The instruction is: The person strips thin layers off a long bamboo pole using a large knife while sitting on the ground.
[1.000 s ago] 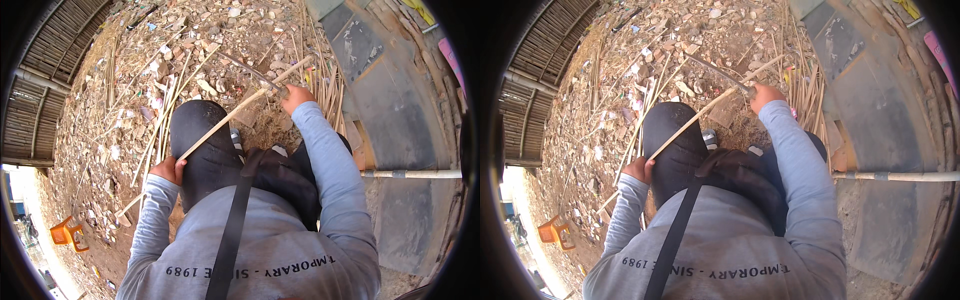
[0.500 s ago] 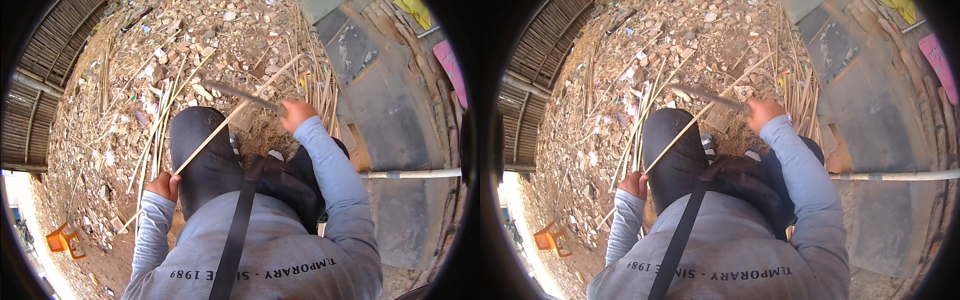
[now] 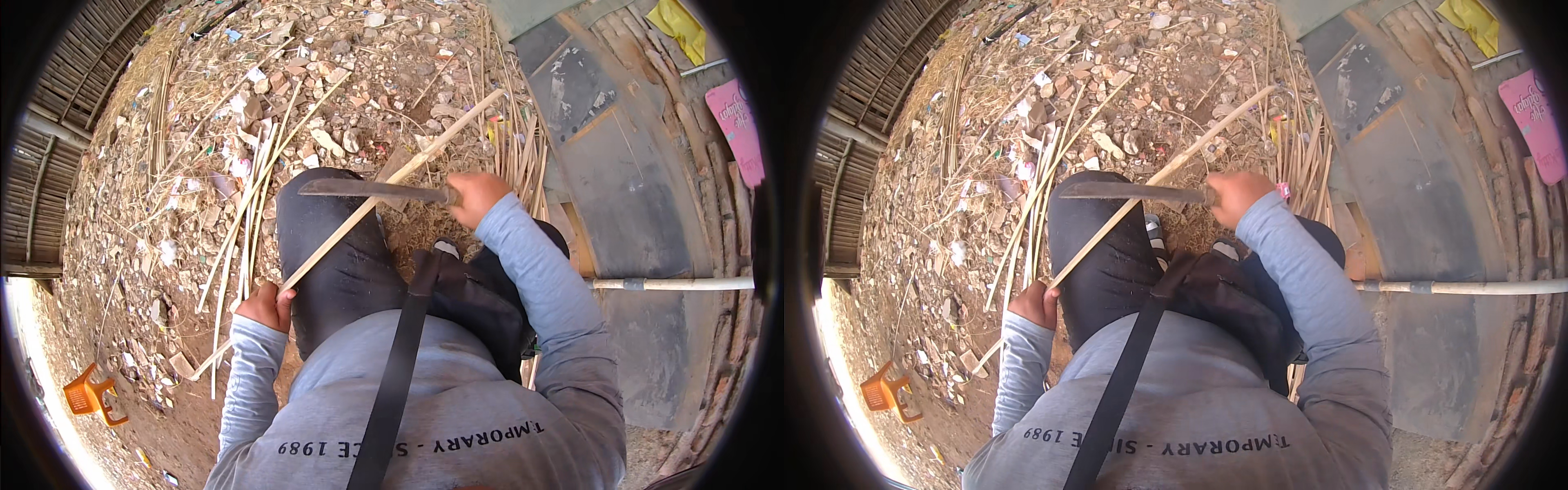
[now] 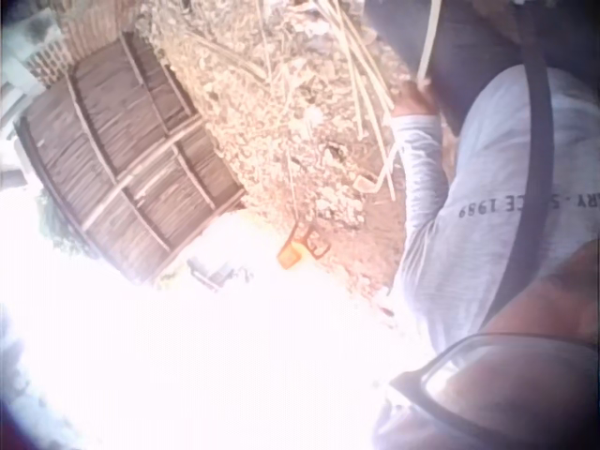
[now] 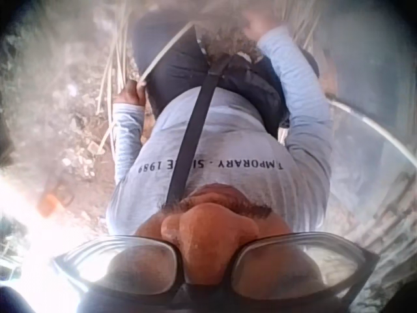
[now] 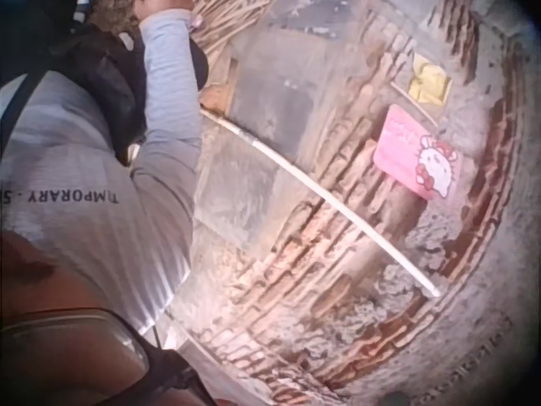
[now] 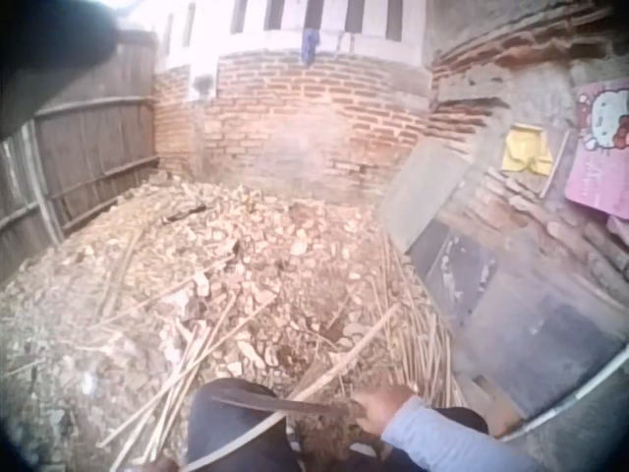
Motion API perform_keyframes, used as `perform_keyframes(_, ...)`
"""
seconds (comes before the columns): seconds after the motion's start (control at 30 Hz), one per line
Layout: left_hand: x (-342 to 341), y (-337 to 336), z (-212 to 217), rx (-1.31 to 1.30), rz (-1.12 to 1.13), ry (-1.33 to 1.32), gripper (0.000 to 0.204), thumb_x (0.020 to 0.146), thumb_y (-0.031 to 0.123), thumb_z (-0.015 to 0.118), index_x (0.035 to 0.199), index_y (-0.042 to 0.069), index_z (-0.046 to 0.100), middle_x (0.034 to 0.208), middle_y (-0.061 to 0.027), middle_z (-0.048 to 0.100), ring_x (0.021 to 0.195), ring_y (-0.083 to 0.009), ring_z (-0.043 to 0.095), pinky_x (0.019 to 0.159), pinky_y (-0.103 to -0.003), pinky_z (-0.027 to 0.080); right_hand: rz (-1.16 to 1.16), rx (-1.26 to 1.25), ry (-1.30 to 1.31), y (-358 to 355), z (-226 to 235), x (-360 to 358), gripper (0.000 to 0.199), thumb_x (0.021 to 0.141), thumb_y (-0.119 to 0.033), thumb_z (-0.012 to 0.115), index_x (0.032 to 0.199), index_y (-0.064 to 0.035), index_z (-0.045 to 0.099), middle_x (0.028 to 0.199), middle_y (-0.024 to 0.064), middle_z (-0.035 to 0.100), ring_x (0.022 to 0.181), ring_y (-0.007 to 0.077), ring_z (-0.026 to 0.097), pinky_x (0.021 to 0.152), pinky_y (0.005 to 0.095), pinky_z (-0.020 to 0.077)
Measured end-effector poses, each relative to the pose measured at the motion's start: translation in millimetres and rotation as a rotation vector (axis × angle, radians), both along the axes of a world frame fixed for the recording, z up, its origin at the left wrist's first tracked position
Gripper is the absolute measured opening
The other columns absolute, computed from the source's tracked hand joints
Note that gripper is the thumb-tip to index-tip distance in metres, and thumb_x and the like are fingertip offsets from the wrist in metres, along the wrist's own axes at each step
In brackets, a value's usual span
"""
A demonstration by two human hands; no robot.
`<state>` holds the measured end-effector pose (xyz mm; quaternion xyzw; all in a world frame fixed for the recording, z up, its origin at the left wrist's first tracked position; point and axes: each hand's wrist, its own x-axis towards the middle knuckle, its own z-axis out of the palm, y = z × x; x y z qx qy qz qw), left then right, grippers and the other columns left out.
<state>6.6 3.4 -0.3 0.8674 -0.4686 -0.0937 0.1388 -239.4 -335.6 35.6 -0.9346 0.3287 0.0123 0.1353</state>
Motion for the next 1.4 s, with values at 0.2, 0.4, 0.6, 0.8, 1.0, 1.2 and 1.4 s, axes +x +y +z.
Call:
perform_keyframes(0.2, 2, -7, 5, 0.020, 0.005, 0.058, 0.045, 0.093, 0.045, 0.053, 0.074, 0.005, 0.051, 0.057, -0.0219, 0.053, 0.056, -0.0439, 0.057, 0.052, -0.050, 0.043, -0.305, -0.102, -0.059, -50, -11, -15, 0.034, 0.071, -0.021, 0.069, 0.102, -0.0073, 0.063, 0.089, 0.0195, 0.067, 0.086, 0.0390, 0.064, 0.078, 0.0463, 0.0521)
perform_keyframes(0.4, 10, 0, 1, 0.026, -0.041, -0.046, 0.044, 0.092, 0.047, 0.054, 0.079, 0.005, 0.052, 0.059, -0.0188, 0.057, 0.055, -0.0412, 0.059, 0.051, -0.049, 0.046, -0.028, -0.012, 0.038, 4, -4, 17, 0.022, 0.072, -0.021, 0.069, 0.088, -0.0079, 0.059, 0.082, 0.0191, 0.065, 0.081, 0.0381, 0.065, 0.075, 0.0470, 0.0527)
perform_keyframes(0.6, 10, -2, -9, 0.020, -0.044, -0.055, 0.043, 0.091, 0.048, 0.056, 0.081, 0.006, 0.052, 0.060, -0.0196, 0.059, 0.056, -0.0429, 0.059, 0.051, -0.050, 0.047, -0.248, -0.114, -0.130, -21, -35, -11, 0.032, 0.070, -0.020, 0.070, 0.096, -0.0037, 0.061, 0.087, 0.0199, 0.065, 0.085, 0.0394, 0.063, 0.074, 0.0464, 0.0505)
perform_keyframes(0.8, 15, 2, -29, 0.001, -0.046, -0.020, 0.042, 0.091, 0.046, 0.057, 0.082, 0.005, 0.052, 0.063, -0.0197, 0.059, 0.057, -0.0426, 0.060, 0.051, -0.049, 0.048, -0.118, -0.037, -0.151, -12, -27, -1, 0.033, 0.070, -0.020, 0.071, 0.096, -0.0029, 0.062, 0.087, 0.0210, 0.065, 0.083, 0.0415, 0.062, 0.074, 0.0460, 0.0510)
perform_keyframes(1.0, 15, 1, -31, 0.027, -0.044, -0.020, 0.044, 0.092, 0.048, 0.053, 0.082, 0.005, 0.052, 0.068, -0.0220, 0.060, 0.060, -0.0430, 0.060, 0.053, -0.050, 0.048, -0.195, -0.056, -0.204, -4, -19, 6, 0.037, 0.070, -0.021, 0.071, 0.102, -0.0039, 0.063, 0.079, 0.0208, 0.065, 0.078, 0.0406, 0.063, 0.072, 0.0455, 0.0521)
perform_keyframes(1.2, 16, -9, -31, 0.036, -0.089, -0.023, 0.050, 0.095, 0.051, 0.045, 0.081, 0.004, 0.052, 0.062, -0.0217, 0.059, 0.058, -0.0432, 0.060, 0.053, -0.051, 0.047, -0.222, -0.035, -0.079, -20, -34, -1, 0.039, 0.072, -0.022, 0.070, 0.108, -0.0071, 0.064, 0.084, 0.0171, 0.067, 0.082, 0.0376, 0.065, 0.076, 0.0450, 0.0528)
perform_keyframes(1.4, 19, 0, -18, -0.020, -0.083, -0.050, 0.052, 0.095, 0.052, 0.045, 0.077, 0.004, 0.052, 0.062, -0.0222, 0.058, 0.058, -0.0435, 0.060, 0.053, -0.051, 0.047, -0.206, -0.009, -0.065, 4, -10, 12, 0.043, 0.073, -0.021, 0.069, 0.113, -0.0087, 0.063, 0.084, 0.0193, 0.066, 0.084, 0.0375, 0.065, 0.079, 0.0433, 0.0527)
